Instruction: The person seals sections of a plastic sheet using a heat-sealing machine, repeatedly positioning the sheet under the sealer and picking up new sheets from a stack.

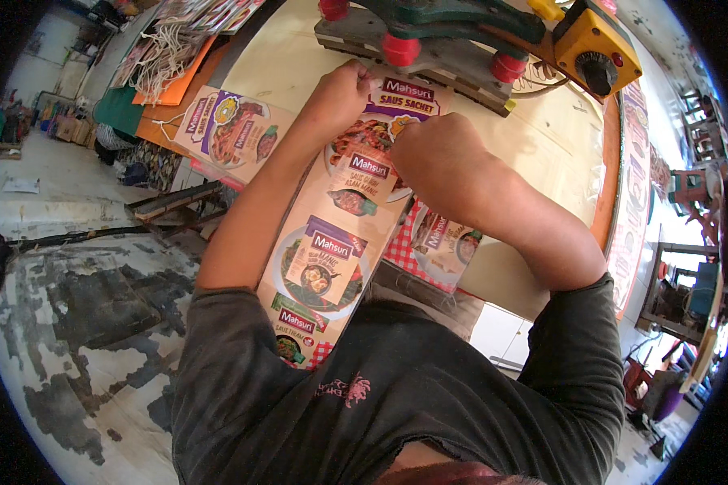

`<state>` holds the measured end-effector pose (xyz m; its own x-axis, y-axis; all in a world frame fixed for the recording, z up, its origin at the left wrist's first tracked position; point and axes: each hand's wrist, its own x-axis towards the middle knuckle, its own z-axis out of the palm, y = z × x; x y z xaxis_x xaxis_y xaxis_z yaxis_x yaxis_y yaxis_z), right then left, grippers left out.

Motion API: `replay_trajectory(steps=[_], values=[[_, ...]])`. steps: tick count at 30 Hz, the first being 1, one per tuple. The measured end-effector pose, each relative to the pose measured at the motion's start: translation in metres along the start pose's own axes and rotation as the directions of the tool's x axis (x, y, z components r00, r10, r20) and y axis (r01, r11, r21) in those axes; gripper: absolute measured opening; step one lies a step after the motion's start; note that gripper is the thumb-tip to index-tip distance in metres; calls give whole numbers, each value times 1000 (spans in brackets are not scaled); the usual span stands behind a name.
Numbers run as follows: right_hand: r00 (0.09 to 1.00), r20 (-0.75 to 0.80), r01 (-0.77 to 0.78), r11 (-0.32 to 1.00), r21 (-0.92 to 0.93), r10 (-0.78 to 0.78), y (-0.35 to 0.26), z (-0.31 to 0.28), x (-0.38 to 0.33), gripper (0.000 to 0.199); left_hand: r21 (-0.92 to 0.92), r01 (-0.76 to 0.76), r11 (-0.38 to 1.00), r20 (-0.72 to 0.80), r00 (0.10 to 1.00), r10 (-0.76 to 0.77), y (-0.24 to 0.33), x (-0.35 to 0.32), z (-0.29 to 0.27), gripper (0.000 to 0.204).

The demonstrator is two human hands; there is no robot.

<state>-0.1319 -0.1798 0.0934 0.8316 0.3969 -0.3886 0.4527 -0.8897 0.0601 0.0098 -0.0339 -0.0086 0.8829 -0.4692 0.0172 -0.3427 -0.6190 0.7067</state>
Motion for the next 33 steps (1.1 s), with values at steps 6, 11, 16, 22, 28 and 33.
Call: replay_trajectory(steps=[6,11,16,22,28,33], values=[[1000,4,6,1000,-17,-6,-3,-2,0,24,-34,-73,997,-94,993,70,-6,0,5,27],[1000,24,-11,1000,5,11,-4,0,1,24,-14,0,1000,-3,1000,0,0,-2,-1,28],[1000,23,-15,1000,-11,15,-5,1,1,25,-50,0,999,-19,1000,-1,-3,-2,1,27],[1000,8,0,1000,-32,0,-6,2,0,26,-13,30,999,15,999,-30,7,-4,-4,28],[1000,2,-16,999,-43,16,-8,5,2,26,-61,-8,998,-22,1000,7,-1,-4,-1,28],[1000,1,-29,999,-25,29,-10,8,3,27,-12,4,1000,-2,1000,-4,0,-3,-2,29]])
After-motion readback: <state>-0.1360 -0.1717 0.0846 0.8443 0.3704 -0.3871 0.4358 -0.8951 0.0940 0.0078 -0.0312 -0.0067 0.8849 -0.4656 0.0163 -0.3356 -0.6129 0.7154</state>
